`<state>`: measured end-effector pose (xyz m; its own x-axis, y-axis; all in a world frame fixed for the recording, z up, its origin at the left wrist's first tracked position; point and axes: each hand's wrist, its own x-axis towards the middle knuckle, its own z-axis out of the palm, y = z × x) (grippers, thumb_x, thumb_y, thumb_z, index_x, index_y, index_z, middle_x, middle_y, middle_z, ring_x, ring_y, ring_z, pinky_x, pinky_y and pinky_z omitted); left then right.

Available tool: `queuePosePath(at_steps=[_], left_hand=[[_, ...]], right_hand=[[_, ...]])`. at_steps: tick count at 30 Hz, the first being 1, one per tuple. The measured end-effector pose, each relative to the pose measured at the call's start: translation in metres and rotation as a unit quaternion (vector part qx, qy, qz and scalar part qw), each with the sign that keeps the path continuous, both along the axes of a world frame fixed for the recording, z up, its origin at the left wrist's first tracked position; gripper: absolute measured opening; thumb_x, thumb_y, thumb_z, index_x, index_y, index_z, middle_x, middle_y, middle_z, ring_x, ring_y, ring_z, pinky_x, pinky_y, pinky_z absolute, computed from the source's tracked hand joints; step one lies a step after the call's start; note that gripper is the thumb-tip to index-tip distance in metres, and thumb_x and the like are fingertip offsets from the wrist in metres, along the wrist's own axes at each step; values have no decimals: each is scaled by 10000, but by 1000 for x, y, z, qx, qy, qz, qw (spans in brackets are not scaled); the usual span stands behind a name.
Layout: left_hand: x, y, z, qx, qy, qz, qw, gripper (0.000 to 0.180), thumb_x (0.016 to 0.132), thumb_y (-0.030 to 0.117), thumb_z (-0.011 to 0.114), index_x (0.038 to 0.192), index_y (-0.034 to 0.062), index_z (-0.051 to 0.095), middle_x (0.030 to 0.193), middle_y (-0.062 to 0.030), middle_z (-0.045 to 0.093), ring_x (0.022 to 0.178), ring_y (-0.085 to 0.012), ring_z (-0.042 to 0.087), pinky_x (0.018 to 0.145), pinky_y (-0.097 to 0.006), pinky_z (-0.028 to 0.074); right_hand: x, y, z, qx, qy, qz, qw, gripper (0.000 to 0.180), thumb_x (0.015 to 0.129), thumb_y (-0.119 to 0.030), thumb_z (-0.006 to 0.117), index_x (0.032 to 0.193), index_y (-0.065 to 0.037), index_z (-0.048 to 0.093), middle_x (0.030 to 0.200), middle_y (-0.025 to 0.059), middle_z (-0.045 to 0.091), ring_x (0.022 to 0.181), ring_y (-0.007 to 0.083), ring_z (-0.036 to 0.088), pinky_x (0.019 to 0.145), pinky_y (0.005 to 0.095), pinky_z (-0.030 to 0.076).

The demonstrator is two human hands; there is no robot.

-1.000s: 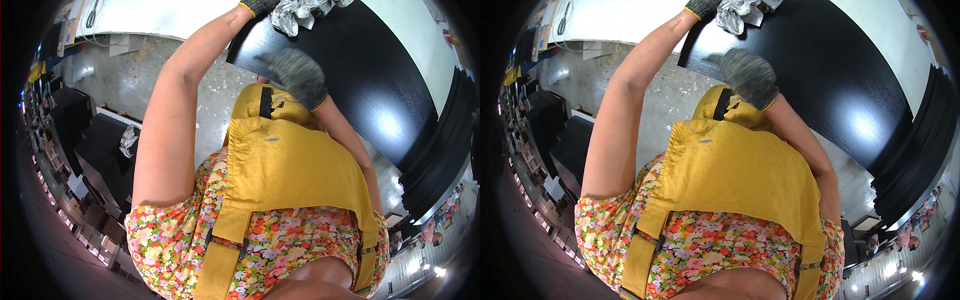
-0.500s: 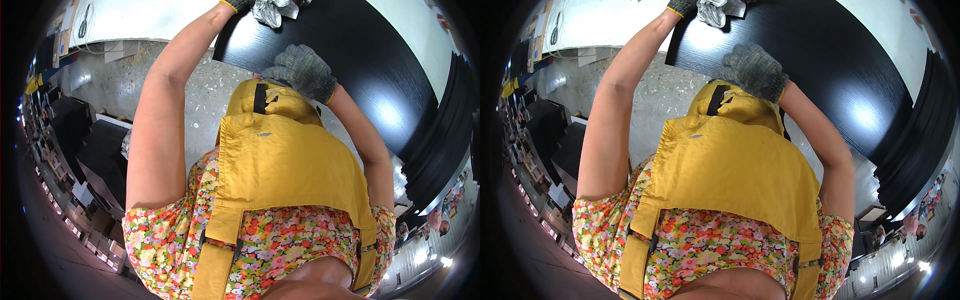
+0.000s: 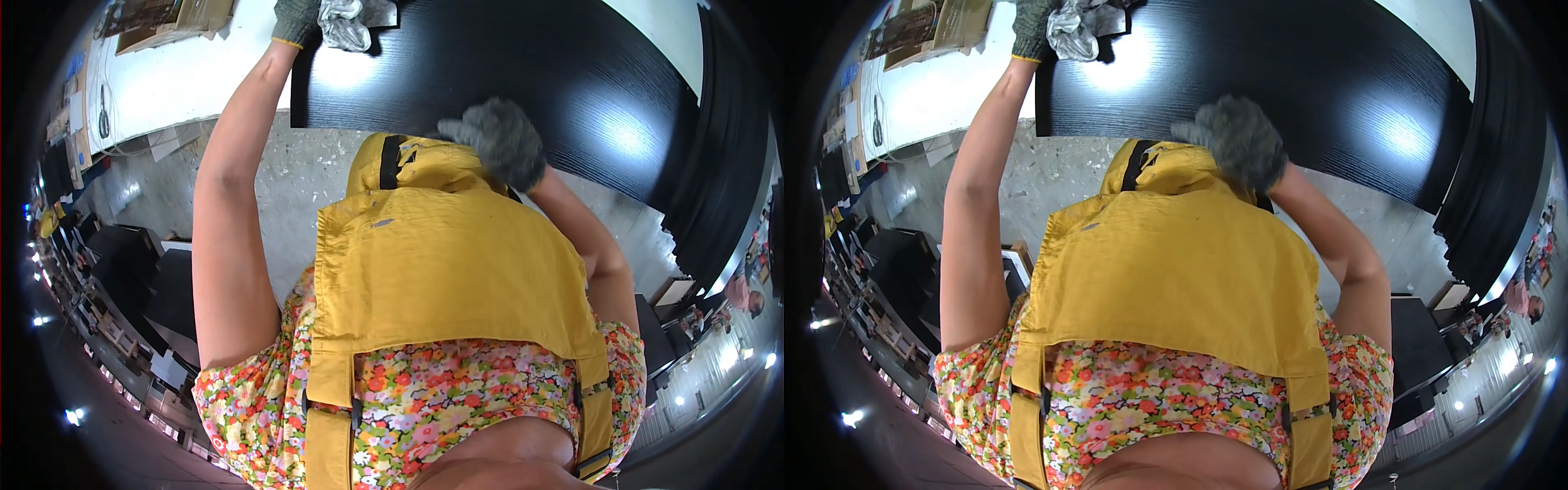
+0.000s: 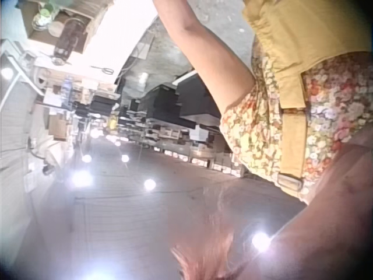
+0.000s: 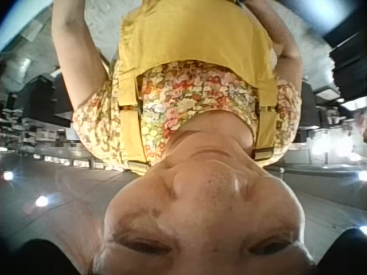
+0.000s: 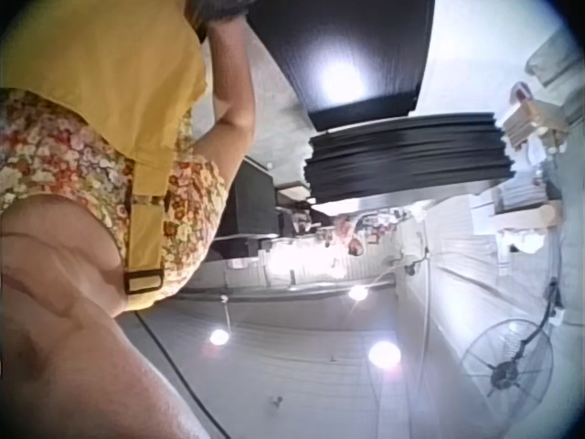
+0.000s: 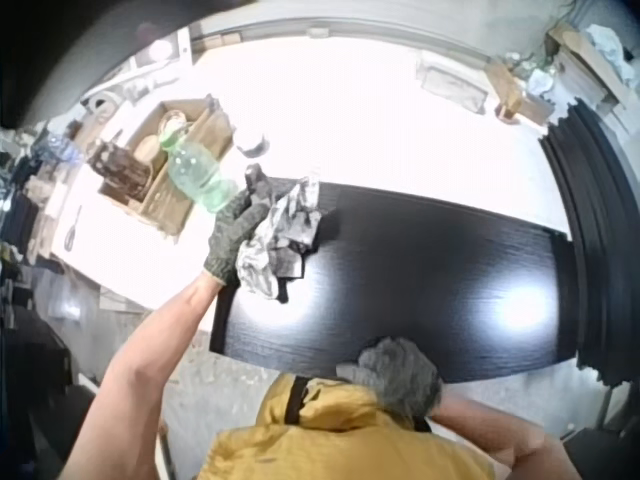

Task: The worker is cleaning and wiping down black furniture panels using a cloth and a spray bottle in a workshop environment.

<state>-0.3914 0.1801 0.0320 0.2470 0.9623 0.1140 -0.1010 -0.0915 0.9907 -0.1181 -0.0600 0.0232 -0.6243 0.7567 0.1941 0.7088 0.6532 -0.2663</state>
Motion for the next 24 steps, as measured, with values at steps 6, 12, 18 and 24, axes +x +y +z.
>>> queuePosePath(at_steps=[6, 12, 18, 24], left_hand=[[3, 8, -6, -1, 7, 16, 1000, 287, 912, 129, 644, 1168, 3, 616, 1041, -9, 638, 925, -91, 573, 794, -241, 476], [-16, 13, -13, 101, 210, 40, 972, 370, 894, 265, 680, 1109, -36, 669, 949, -58, 677, 824, -124, 585, 736, -261, 461], [22, -6, 4, 155, 154, 38, 975, 414, 895, 211, 685, 1216, -35, 598, 958, -21, 624, 784, -78, 540, 672, -225, 450], [98, -16, 14, -26, -124, 99, 987, 258, 944, 176, 644, 1131, 13, 573, 964, -38, 606, 863, -120, 583, 776, -281, 499]], right_hand=[[21, 14, 4, -43, 65, -138, 987, 261, 933, -148, 523, 1158, -143, 656, 914, 20, 557, 862, 187, 538, 765, 315, 459], [-8, -13, 17, -32, 20, -63, 997, 315, 909, -223, 490, 1154, -116, 657, 935, 32, 590, 852, 195, 561, 803, 333, 496], [140, 45, -2, 218, -5, -372, 902, 319, 878, -147, 550, 1168, -188, 676, 1011, 61, 684, 865, 249, 625, 826, 384, 528], [80, 104, 19, 120, -98, -434, 887, 156, 842, -109, 514, 873, -134, 665, 782, 98, 652, 715, 268, 653, 573, 418, 536]])
